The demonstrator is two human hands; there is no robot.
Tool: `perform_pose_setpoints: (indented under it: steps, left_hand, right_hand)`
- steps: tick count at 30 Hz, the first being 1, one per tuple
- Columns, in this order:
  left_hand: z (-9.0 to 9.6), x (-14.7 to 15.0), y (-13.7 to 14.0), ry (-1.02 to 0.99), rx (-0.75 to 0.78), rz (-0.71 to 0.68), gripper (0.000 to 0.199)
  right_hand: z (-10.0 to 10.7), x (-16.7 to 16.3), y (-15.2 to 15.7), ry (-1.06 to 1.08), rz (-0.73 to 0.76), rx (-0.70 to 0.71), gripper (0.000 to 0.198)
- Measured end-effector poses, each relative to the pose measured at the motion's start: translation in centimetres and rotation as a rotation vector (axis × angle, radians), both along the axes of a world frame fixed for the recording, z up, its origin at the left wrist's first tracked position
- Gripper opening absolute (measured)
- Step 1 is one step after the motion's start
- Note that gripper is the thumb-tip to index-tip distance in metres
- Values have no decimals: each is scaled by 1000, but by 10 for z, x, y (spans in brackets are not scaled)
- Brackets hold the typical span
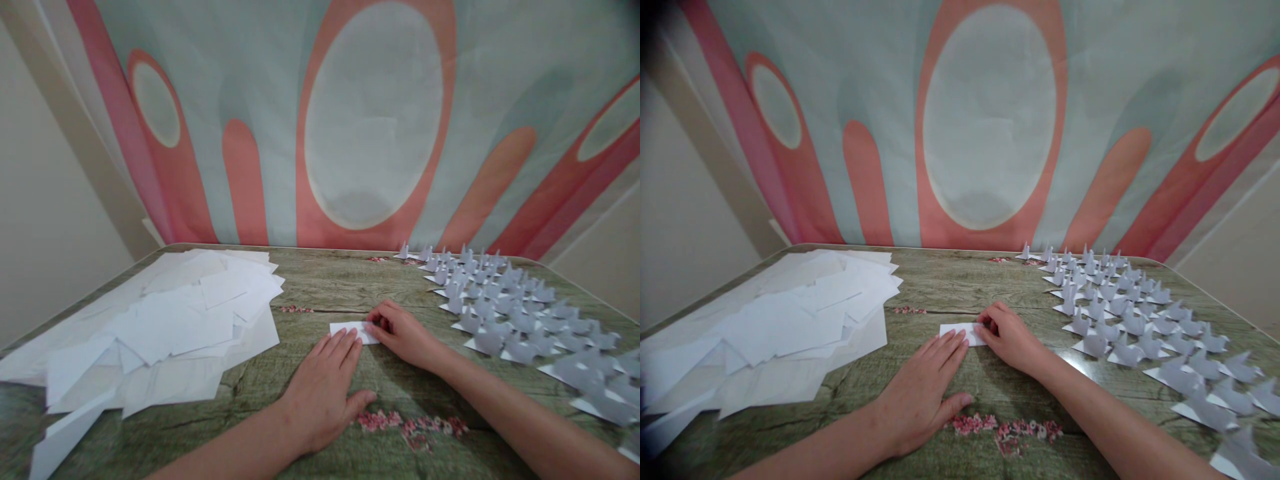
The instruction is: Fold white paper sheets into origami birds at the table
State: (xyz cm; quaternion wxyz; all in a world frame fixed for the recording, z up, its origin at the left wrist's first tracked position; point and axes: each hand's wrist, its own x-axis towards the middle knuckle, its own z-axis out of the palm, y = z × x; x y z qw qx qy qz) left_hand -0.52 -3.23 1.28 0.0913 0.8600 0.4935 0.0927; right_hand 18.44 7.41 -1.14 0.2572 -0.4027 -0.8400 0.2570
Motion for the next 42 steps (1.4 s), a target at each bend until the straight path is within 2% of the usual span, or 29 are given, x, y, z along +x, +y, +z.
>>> perform_pose_setpoints:
  steps: [4, 10, 15, 20, 32, 42]
  left_hand:
    - [1, 0, 0, 10, 2, 11, 63]
    - [0, -2, 4, 18, 43, -2, 56]
    - [-1, -8, 15, -15, 114, -16, 35]
    - [-3, -14, 27, -99, 152, -17, 27]
    - [-3, -17, 30, -122, 182, -18, 26]
    - [-1, -16, 30, -56, 175, 1, 29]
  right_hand:
    - [5, 3, -1, -11, 25, -21, 16]
    - [12, 8, -4, -38, 90, -77, 35]
    - [9, 9, -2, -30, 80, -86, 32]
    - [11, 8, -2, -36, 77, -99, 31]
    - [11, 1, -5, -39, 106, -70, 29]
    - [12, 2, -5, -47, 99, -72, 30]
